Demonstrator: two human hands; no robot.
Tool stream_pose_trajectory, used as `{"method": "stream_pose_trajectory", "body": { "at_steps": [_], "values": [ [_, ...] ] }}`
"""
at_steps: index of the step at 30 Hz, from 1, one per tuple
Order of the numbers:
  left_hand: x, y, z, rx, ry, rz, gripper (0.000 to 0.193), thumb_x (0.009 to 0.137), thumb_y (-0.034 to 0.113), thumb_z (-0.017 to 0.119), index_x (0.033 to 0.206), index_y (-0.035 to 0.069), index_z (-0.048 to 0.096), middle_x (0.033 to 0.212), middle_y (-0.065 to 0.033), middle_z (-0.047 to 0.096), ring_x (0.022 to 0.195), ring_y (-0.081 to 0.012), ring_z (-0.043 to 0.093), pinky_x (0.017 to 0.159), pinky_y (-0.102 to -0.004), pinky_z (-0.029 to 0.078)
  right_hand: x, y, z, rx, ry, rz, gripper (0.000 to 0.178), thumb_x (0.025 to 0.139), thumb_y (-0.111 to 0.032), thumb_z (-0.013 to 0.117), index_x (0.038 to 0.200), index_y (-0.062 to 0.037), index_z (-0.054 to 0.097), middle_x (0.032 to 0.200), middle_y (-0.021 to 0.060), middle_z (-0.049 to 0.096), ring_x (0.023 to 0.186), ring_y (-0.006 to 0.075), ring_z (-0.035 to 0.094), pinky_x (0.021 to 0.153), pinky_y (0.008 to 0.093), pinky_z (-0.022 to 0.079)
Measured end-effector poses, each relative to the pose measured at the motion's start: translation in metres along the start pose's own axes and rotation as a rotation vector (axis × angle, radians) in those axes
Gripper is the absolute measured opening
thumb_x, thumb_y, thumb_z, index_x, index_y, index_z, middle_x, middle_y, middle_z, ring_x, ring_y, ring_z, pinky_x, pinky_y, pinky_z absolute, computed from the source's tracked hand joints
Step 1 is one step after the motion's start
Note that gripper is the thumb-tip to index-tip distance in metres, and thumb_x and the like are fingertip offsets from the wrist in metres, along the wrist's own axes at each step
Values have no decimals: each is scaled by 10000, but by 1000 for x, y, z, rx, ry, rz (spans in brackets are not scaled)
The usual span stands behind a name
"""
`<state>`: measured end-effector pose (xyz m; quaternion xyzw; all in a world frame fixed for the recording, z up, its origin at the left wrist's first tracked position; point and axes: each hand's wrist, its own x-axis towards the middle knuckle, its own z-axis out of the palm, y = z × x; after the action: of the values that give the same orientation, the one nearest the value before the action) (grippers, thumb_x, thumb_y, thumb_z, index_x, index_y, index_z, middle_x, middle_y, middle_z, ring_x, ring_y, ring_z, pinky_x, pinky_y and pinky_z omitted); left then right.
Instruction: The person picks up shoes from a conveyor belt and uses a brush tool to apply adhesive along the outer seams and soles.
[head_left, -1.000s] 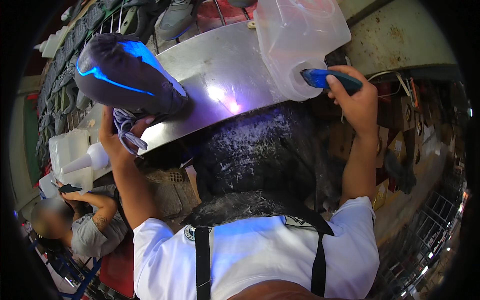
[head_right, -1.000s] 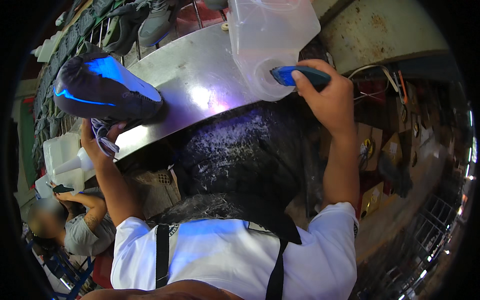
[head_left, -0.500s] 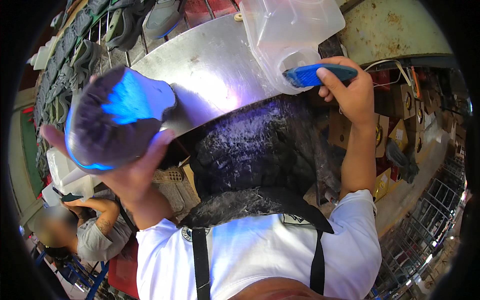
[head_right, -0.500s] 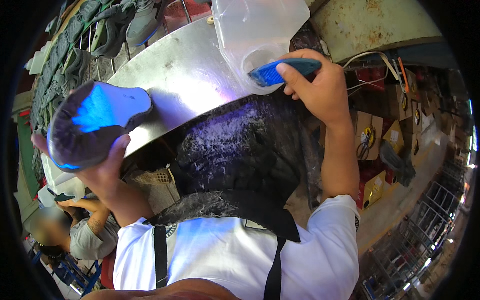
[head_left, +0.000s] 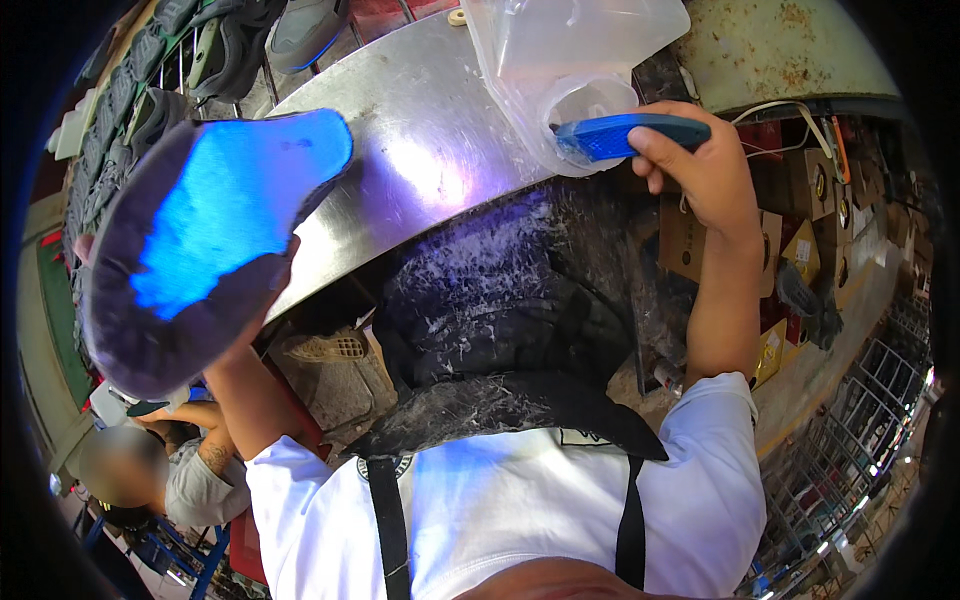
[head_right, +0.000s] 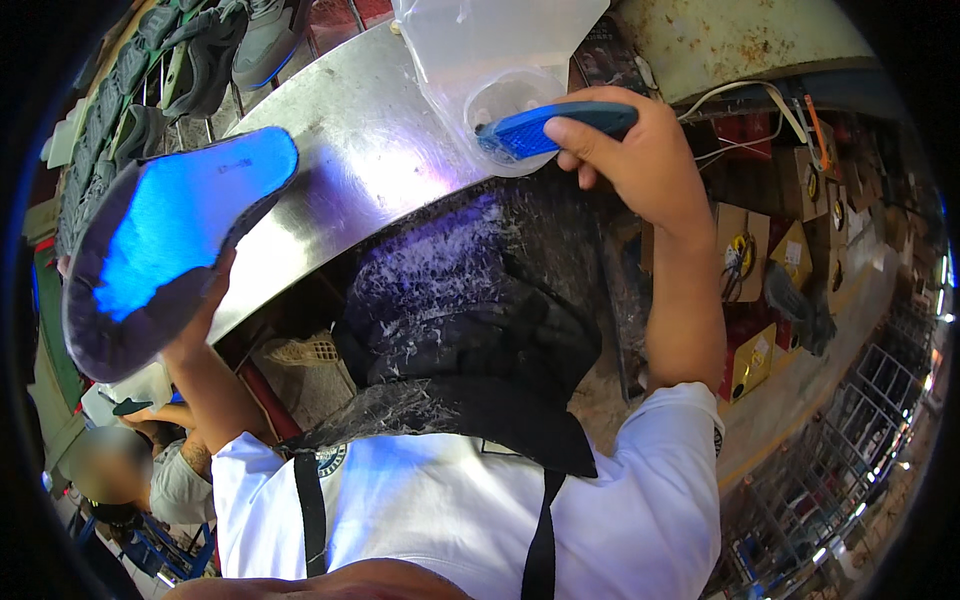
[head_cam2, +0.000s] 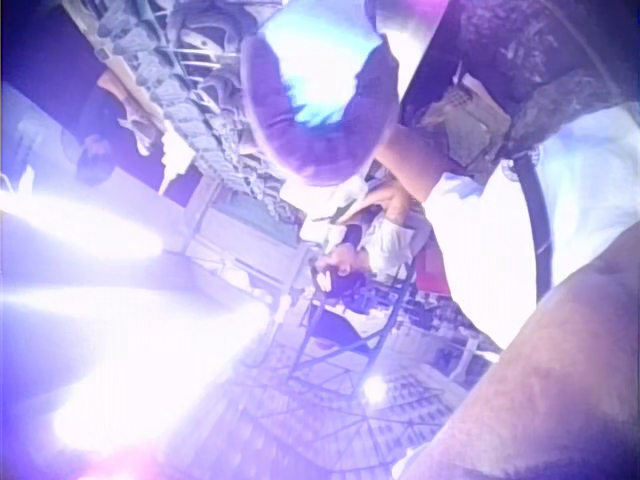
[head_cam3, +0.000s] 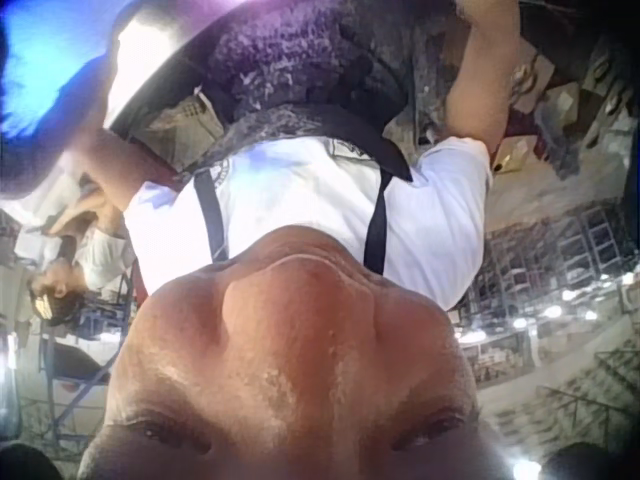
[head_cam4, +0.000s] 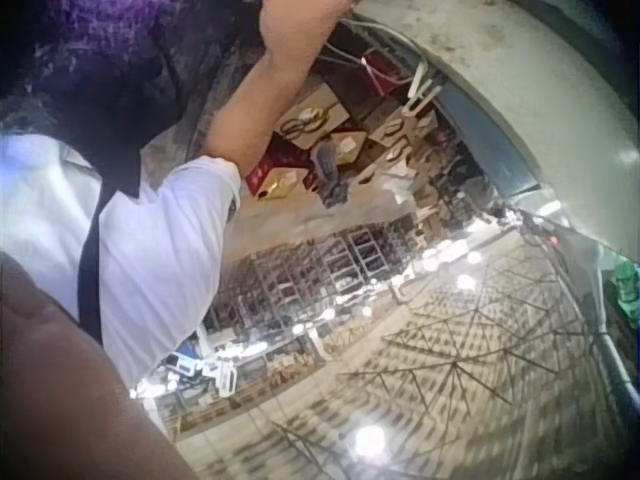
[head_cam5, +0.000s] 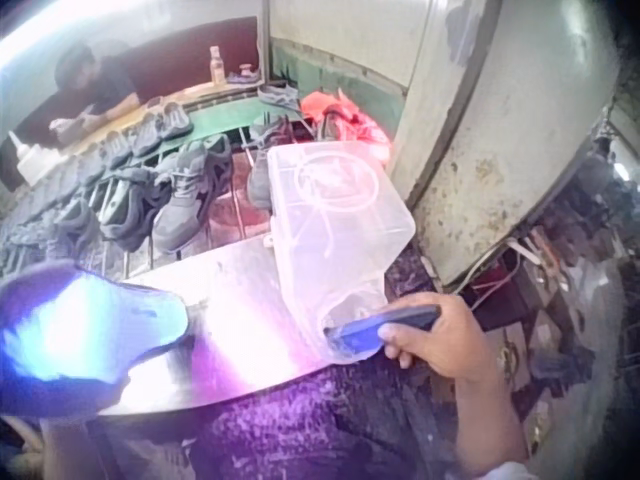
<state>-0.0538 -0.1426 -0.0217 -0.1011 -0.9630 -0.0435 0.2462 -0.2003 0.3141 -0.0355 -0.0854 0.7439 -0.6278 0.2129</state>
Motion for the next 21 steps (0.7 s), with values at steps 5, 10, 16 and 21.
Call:
{"method": "stream_pose_trajectory", "body": {
  "at_steps": [5,10,16,21],
  "values": [
    [-14,36,21,-734,125,-198,673,935,496,549,1392,2,530,1404,-186,581,1244,-339,587,1100,-478,423,-10,16,8,438,222,118,282,972,-169,689,1122,67,649,877,116,703,669,162,660,507,286,532],
    [-63,28,62,-893,123,-44,682,1066,515,334,1439,-39,471,1428,-230,554,1250,-364,584,1105,-471,416,-49,43,46,643,115,-36,283,994,-163,634,1159,65,633,941,185,709,690,214,675,546,310,558],
    [-72,45,59,-410,279,291,451,1041,290,478,1428,160,287,1328,-269,568,1141,-457,634,942,-566,505,-20,56,181,1404,-59,193,350,1057,-258,555,1204,45,651,1008,180,734,911,241,736,801,382,624],
    [-69,45,75,-313,378,413,809,895,222,744,1495,167,204,1339,-226,549,1097,-457,659,889,-548,535,-14,47,215,1151,-39,12,362,1069,-199,543,1267,99,598,1122,202,713,1044,277,725,944,401,603]
  ]
}}
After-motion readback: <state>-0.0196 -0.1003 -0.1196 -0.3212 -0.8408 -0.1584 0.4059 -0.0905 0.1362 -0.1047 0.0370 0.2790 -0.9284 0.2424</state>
